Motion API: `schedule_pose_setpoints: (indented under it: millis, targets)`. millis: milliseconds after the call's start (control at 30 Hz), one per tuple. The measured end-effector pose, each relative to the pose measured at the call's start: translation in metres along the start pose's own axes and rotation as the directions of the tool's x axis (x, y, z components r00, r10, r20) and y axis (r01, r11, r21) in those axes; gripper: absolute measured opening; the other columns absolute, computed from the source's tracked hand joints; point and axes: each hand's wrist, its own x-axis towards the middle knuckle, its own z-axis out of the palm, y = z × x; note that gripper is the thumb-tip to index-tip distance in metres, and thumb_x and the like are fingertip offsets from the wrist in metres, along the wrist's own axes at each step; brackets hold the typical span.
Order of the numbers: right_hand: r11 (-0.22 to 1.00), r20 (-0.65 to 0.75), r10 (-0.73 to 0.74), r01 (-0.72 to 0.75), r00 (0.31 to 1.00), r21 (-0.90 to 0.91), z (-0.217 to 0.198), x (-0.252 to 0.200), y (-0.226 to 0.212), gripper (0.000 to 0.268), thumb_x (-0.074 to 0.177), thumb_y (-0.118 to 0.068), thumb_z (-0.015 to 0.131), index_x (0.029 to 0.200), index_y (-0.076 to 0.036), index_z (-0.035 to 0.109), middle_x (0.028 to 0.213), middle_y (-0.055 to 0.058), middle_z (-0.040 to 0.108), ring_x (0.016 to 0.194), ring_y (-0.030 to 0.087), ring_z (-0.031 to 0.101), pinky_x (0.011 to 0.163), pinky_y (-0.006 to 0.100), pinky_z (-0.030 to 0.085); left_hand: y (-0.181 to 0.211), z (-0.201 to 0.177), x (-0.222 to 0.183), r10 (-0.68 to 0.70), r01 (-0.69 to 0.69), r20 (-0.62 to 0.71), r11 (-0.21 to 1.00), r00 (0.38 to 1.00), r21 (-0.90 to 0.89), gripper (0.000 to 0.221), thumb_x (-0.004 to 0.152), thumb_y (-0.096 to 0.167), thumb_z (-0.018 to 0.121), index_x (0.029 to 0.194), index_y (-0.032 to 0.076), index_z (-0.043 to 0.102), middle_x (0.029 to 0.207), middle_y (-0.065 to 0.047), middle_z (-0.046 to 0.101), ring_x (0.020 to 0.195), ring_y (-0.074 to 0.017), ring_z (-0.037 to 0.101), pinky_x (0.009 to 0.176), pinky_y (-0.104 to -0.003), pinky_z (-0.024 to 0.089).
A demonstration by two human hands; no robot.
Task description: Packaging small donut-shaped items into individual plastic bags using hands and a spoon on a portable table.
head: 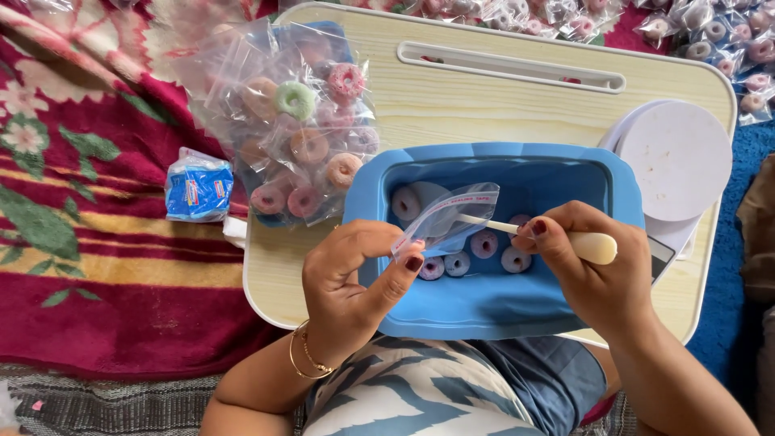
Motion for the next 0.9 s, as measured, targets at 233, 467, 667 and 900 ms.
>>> schedule_pose_setpoints:
  millis: [233,467,667,900]
  targets:
    - [0.996,-0.006,-0.028,0.029,1.0,0.082,-0.002,-0.002,0.004,0.022,0.098,-0.02,0.065,0.091,0.0,0.07,0.08,0.01,0.077,0.072,0.018,0.076,0.065,0.025,0.059,-0.001,0.002,-0.001,-0.008,0.008,-0.006,1.0,1.0,0.009,0.011,0.086,0.007,0.077,0.093,0.004,0.07,0.096,-0.007,0.073,0.081,-0.0139,0.066,0.076,-0.024,0.054]
    - [0.981,-0.111,0.031,-0.009,0.993,0.195,-0.025,-0.03,0.03,0.015,0.104,-0.003,0.058,0.094,0.002,0.069,0.084,0.012,0.071,0.07,0.021,0.073,0.065,0.027,0.057,-0.002,0.003,-0.002,0.005,-0.004,-0.025,0.999,1.0,0.045,0.01,0.086,0.006,0.077,0.093,0.004,0.069,0.096,-0.006,0.073,0.079,-0.0122,0.064,0.074,-0.023,0.053]
    - [0.884,-0.438,-0.053,0.246,0.898,0.398,-0.054,-0.071,0.089,0.027,0.124,-0.039,0.052,0.11,-0.019,0.064,0.105,-0.002,0.07,0.095,0.012,0.078,0.096,0.026,0.071,-0.007,0.003,-0.006,-0.017,0.018,-0.041,0.999,0.999,0.031,0.011,0.086,0.007,0.076,0.095,0.005,0.07,0.097,-0.007,0.074,0.082,-0.0129,0.065,0.078,-0.023,0.054]
    - [0.712,-0.489,-0.009,0.349,0.872,0.61,-0.047,-0.08,0.098,0.019,0.114,-0.034,0.064,0.111,-0.017,0.071,0.099,-0.001,0.075,0.083,0.01,0.076,0.078,0.021,0.067,-0.006,0.007,-0.006,-0.033,0.034,-0.044,0.999,0.998,0.022,0.014,0.086,0.005,0.076,0.099,0.004,0.068,0.098,-0.007,0.074,0.082,-0.0124,0.066,0.08,-0.022,0.054]
